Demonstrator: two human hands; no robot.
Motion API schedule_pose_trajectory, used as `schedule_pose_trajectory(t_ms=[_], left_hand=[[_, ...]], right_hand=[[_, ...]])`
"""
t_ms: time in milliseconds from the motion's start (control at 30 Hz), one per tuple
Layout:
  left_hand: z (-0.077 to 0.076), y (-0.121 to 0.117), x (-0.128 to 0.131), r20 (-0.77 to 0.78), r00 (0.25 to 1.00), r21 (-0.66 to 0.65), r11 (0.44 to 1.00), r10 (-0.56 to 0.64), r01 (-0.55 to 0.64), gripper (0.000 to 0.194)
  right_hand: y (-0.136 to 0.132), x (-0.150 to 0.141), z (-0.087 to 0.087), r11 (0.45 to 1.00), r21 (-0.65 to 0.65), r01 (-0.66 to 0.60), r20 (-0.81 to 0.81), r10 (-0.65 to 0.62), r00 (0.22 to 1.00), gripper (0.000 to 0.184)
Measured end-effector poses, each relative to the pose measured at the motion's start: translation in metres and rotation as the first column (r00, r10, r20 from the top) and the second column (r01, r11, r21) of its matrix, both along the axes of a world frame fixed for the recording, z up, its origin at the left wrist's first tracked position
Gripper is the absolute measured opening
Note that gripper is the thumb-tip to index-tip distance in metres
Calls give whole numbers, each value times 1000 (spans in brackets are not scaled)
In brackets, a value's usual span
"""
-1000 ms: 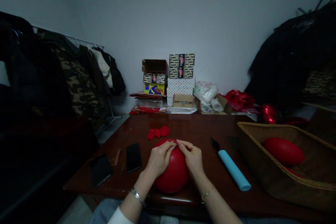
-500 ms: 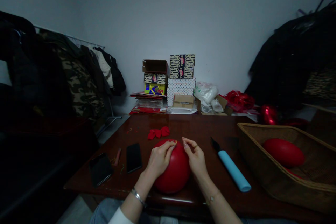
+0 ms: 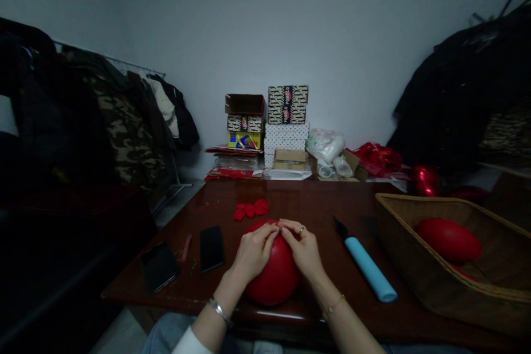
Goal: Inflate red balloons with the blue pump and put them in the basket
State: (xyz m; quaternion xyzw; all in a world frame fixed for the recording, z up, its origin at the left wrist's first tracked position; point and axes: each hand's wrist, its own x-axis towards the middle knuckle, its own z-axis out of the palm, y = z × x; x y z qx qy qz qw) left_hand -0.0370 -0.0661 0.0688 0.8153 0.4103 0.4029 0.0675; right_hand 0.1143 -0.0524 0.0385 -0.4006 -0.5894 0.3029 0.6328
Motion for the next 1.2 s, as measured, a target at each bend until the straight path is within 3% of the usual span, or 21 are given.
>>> schedule_pose_trajectory(t_ms=[300,567,800,1200], left_hand=[[2,-1,1,7,999,-36,999,33,-33,27],[0,-1,6,-47,998,30,999,28,-27,24],[0,-1,5,-119,988,30,995,95,-92,20],[-2,0,10,-126,988,37,996,86,-82,20]], right_hand=[[-3,9,-2,998,6,56,43,-57,997,23],[-11,2,-1,993,54,105,135,-111,985,19],[-19,-1,0,992,35,123,107,-126,986,21],[-9,8,-3,988,-76,-135,-69,130,989,20]])
